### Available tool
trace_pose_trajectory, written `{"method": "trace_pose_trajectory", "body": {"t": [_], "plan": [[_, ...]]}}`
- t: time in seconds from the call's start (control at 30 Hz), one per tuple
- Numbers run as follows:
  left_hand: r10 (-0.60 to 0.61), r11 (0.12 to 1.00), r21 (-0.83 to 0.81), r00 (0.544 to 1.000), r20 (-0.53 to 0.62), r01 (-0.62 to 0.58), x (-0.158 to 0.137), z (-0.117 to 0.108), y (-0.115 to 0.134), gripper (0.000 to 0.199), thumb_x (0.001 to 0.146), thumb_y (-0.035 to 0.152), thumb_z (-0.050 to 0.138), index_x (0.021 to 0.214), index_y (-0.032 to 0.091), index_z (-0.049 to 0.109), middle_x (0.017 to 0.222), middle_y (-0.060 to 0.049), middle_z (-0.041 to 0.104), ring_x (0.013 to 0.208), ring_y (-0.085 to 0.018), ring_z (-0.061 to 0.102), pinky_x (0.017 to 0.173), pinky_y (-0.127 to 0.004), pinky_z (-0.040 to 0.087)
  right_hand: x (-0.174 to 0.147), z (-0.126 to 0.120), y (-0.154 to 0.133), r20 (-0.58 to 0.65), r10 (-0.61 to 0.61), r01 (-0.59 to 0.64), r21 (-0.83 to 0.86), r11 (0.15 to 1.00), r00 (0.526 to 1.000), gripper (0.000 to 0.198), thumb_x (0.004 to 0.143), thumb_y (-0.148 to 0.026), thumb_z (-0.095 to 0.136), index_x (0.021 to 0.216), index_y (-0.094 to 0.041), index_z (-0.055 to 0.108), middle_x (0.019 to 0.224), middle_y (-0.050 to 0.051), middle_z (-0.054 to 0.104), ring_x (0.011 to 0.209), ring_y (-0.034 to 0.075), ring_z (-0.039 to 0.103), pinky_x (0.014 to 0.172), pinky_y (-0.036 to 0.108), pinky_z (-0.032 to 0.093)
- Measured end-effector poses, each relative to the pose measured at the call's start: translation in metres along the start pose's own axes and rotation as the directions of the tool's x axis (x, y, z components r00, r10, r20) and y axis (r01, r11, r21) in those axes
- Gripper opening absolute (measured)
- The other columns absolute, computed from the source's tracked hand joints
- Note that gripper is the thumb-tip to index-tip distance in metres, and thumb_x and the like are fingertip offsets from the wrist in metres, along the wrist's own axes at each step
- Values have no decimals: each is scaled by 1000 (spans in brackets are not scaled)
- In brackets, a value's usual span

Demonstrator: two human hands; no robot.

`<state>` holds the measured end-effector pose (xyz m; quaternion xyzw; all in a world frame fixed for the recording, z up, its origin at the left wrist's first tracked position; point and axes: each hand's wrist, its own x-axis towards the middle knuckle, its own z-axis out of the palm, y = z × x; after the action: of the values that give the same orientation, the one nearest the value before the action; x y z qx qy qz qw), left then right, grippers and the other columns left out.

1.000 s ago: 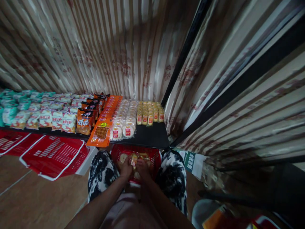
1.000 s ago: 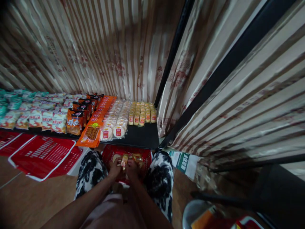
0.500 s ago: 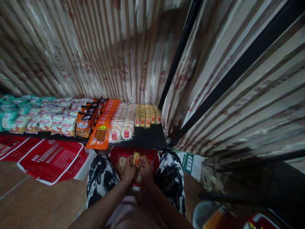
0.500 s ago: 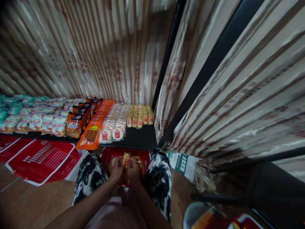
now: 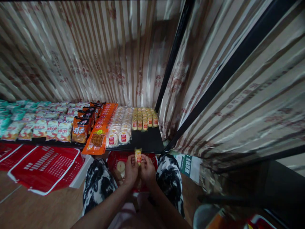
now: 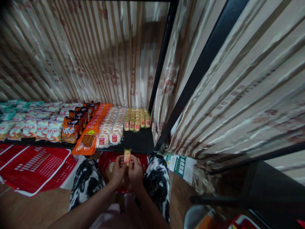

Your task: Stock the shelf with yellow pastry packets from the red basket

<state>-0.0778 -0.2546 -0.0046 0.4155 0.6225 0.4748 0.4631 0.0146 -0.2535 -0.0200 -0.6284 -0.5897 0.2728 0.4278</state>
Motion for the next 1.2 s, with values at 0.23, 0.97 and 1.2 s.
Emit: {"method": "trace_pose_trajectory", "body": {"t": [0.23,0.97,1.2], "plan": [[74,987,143,997,-18,-71,13,8,11,25,78,18,44,100,16,56,100,-8,59,93,-16,55,87,-28,41,16,-10,-8,-48,-25,26,23,999,999,34,79,-23,39,108,-19,58,104,8,61,89,18,59,81,31,48],[13,972,233,997,72,-29,56,53,48,36,80,17,42,112,18,57,107,-7,57,98,-15,52,88,-23,40,71,-14,3,-227,52,-59,-22,998,972,41,75,-31,49,114,-20,53,105,9,57,96,22,56,78,35,49],[11,964,262,995,102,-37,65,62,55,36,82,18,41,114,16,56,106,-8,58,98,-15,53,90,-23,39,86,-15,8,-256,87,-100,-40,994,963,42,74,-29,50,114,-18,53,104,10,57,94,23,56,78,35,47]]}}
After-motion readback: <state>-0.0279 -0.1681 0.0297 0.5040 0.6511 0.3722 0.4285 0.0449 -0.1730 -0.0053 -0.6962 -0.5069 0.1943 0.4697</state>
